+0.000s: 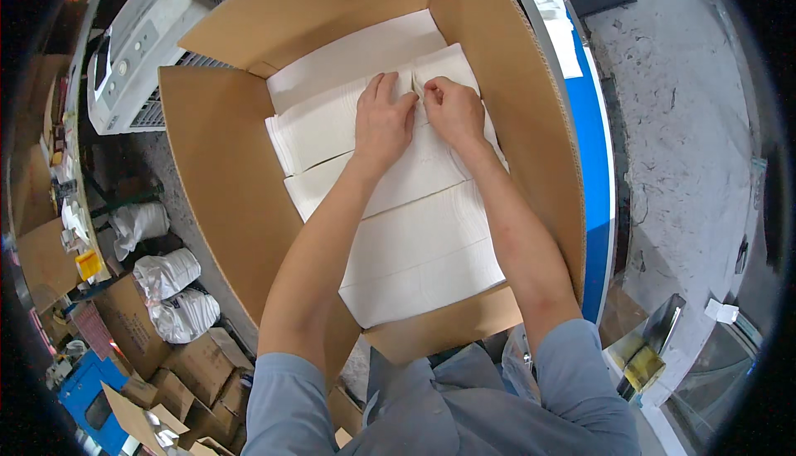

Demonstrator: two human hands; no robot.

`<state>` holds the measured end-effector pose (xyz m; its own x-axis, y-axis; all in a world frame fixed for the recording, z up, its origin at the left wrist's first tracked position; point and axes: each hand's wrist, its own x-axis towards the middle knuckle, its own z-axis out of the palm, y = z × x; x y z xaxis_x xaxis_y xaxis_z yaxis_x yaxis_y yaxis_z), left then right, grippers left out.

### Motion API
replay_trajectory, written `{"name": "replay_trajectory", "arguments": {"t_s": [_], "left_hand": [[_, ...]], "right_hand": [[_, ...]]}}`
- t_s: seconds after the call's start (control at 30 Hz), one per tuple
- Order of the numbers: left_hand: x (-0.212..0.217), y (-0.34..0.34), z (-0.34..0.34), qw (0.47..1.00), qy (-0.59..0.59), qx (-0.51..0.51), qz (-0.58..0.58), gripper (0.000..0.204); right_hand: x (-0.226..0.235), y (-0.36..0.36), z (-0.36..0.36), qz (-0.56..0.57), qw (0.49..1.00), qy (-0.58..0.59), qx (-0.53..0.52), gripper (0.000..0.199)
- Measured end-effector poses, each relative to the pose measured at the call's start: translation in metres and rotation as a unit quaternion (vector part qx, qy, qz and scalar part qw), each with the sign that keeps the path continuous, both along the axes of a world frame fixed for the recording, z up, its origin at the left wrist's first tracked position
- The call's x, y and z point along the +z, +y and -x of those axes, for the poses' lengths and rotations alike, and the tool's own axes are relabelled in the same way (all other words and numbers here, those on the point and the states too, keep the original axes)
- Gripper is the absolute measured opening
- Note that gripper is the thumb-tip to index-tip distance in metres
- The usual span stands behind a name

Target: Collecting stacks of paper napkins from a production machine and packing them neatly into a cardboard box.

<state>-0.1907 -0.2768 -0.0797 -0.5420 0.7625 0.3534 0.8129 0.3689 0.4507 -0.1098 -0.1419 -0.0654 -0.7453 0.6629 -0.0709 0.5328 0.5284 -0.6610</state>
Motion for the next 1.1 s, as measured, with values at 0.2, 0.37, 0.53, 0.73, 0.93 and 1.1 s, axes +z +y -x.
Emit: {"name": "replay_trajectory", "arguments": {"t_s": [0.2, 0.37, 0.53, 0.73, 0.93, 1.1], "left_hand": [[-0.001, 0.001, 0.001, 1.0, 0.005, 0.0, -0.011, 0.021], [-0.002, 0.001, 0.002, 1.0, 0.011, -0.004, -0.017, 0.021], [-0.001, -0.001, 0.002, 1.0, 0.007, -0.002, -0.02, 0.022], [-0.001, -0.001, 0.002, 1.0, 0.007, -0.002, -0.011, 0.023], [-0.001, -0.002, 0.001, 1.0, -0.003, 0.005, -0.015, 0.023], [-0.003, -0.003, 0.004, 1.0, -0.005, 0.005, -0.008, 0.022]], "right_hand": [[-0.003, 0.003, 0.003, -0.032, 0.999, 0.008, 0.026, 0.021], [-0.003, 0.004, 0.008, -0.054, 0.997, -0.023, 0.044, 0.022], [-0.001, 0.007, 0.007, 0.024, 0.999, -0.003, 0.037, 0.025], [-0.001, 0.006, 0.012, -0.003, 0.998, -0.041, 0.04, 0.026], [0.005, 0.008, 0.014, 0.023, 0.998, -0.048, 0.045, 0.026], [0.002, 0.008, 0.026, -0.002, 0.994, -0.096, 0.045, 0.024]]}}
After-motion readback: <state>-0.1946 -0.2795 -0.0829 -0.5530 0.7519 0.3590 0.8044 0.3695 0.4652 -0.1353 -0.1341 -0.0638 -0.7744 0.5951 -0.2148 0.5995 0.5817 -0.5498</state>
